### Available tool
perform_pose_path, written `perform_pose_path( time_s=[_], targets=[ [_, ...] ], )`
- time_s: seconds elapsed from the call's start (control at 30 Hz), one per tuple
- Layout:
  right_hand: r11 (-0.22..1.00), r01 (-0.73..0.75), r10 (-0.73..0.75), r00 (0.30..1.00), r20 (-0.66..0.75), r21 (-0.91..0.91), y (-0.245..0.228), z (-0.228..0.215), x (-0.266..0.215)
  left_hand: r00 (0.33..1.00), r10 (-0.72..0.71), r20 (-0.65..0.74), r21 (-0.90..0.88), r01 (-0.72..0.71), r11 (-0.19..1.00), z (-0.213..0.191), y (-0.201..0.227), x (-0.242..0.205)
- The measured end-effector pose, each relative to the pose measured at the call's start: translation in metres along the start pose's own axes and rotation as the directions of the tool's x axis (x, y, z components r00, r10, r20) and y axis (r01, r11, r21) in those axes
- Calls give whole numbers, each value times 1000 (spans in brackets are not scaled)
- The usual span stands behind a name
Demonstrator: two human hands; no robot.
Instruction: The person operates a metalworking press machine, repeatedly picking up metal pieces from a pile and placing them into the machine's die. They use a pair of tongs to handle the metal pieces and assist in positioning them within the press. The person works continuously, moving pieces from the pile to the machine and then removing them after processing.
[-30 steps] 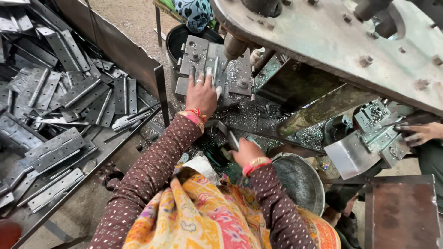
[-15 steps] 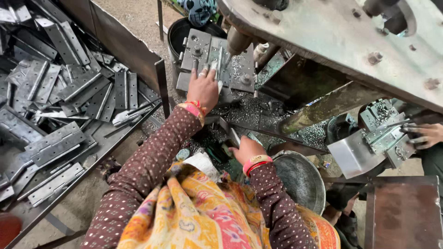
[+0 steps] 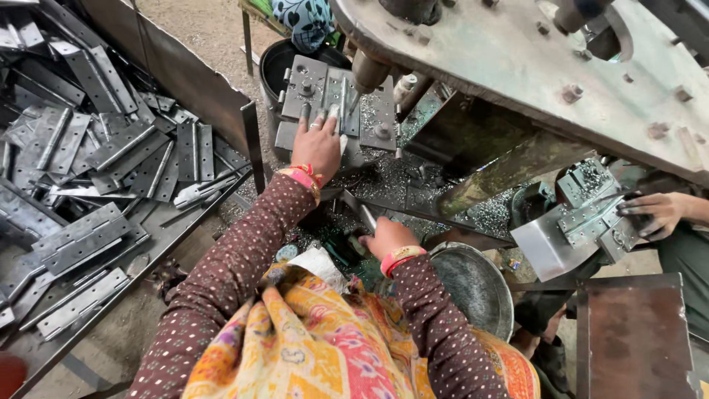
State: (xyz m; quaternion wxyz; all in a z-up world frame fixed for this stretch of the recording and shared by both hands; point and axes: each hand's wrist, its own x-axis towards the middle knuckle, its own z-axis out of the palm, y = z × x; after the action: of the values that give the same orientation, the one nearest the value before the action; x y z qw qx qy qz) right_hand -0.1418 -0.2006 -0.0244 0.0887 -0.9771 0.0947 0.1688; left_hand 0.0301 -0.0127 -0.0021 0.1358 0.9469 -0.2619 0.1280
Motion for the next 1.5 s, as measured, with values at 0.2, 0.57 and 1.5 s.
perform_pose_path(
  time_s=[0.2, 0.57, 1.5],
  targets=[
    [977, 91, -27, 949, -315, 192, 13, 85, -21, 998, 24, -66, -20, -25, 999, -1, 0, 6],
    [1000, -14, 15, 999, -47, 22, 10, 15, 4, 996, 35, -82, 56, -31, 998, 6, -11, 13],
    [985, -43, 73, 982, -177, 167, 52, 141, 2, 996, 67, -64, -11, -68, 998, 2, -22, 8]
  ],
)
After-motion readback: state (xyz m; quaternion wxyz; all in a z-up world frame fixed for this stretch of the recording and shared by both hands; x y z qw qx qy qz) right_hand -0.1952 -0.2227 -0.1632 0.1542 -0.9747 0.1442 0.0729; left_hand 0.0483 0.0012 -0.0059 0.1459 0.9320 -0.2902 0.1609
